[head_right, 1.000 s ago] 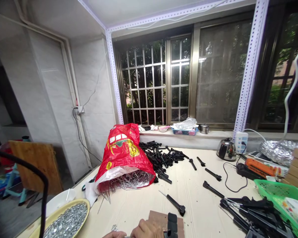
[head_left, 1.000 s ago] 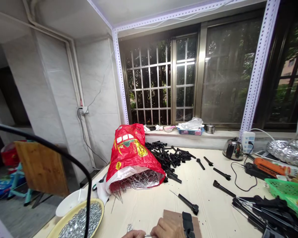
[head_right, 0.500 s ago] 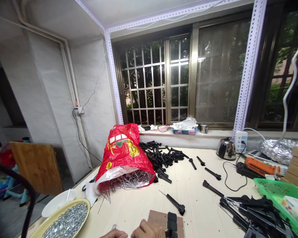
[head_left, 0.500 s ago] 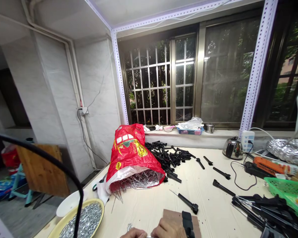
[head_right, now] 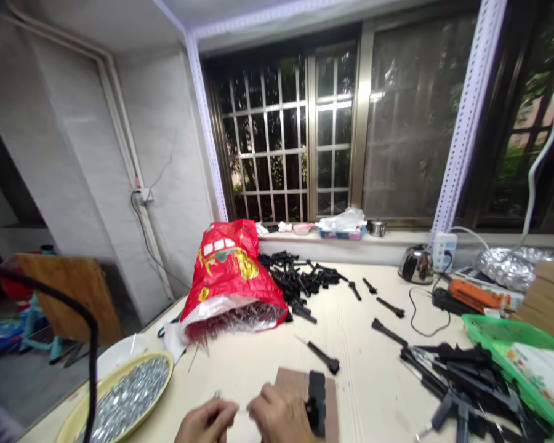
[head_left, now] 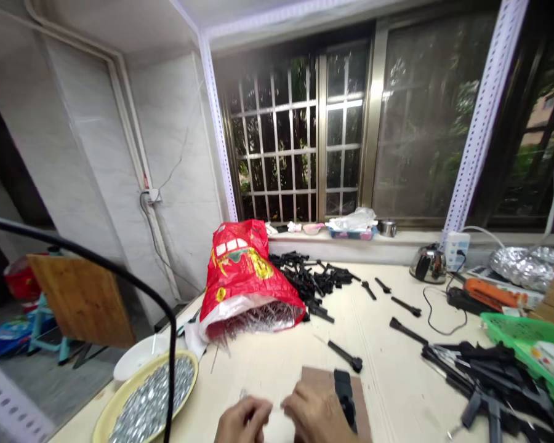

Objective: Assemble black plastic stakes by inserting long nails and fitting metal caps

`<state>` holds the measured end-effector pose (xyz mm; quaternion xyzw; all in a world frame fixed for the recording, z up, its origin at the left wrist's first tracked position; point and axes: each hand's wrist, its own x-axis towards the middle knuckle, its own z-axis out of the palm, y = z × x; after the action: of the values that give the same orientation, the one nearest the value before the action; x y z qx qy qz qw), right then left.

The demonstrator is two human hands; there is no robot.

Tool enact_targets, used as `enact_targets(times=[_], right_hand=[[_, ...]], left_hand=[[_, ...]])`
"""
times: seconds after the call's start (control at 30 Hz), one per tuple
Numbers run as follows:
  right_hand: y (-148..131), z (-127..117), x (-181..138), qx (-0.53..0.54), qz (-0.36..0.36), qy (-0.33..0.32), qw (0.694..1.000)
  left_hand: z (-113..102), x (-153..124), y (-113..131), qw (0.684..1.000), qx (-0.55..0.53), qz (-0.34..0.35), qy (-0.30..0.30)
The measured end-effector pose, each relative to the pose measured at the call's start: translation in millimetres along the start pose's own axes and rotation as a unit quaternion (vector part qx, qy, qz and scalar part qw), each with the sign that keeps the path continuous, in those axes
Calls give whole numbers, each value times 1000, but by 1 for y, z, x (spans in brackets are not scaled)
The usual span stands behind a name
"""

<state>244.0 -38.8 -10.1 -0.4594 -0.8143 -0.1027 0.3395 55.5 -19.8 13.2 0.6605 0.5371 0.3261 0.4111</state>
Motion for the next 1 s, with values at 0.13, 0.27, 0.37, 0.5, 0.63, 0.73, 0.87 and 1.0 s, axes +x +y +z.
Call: enact_targets(times=[0.13, 0.27, 0.37, 0.5, 0.63, 0.73, 0.87, 1.0], right_hand=[[-9, -36, 0, 88, 53, -94, 990], [-2, -45, 1, 48, 56, -119, 990], [1, -44, -2, 33, 58, -108, 992], [2, -46, -5, 42, 75, -89, 992], [4, -49, -8, 32, 71, -93, 993], [6, -51, -11, 23, 64, -102, 992], [8, -52, -14, 4, 57, -90, 994], [8, -53, -16, -7, 69, -68, 995]], left_hand=[[-2, -9, 22, 999, 4, 34, -7], [5, -8, 26, 998, -49, 7, -32], [11, -10, 27, 995, -97, -7, -28], [16, -11, 27, 988, -153, -14, -36], [21, -8, 24, 988, -148, -17, -44], [24, -7, 24, 990, -127, -17, -51], [28, -7, 25, 991, -117, -10, -62], [32, -7, 28, 991, -126, -9, -46]])
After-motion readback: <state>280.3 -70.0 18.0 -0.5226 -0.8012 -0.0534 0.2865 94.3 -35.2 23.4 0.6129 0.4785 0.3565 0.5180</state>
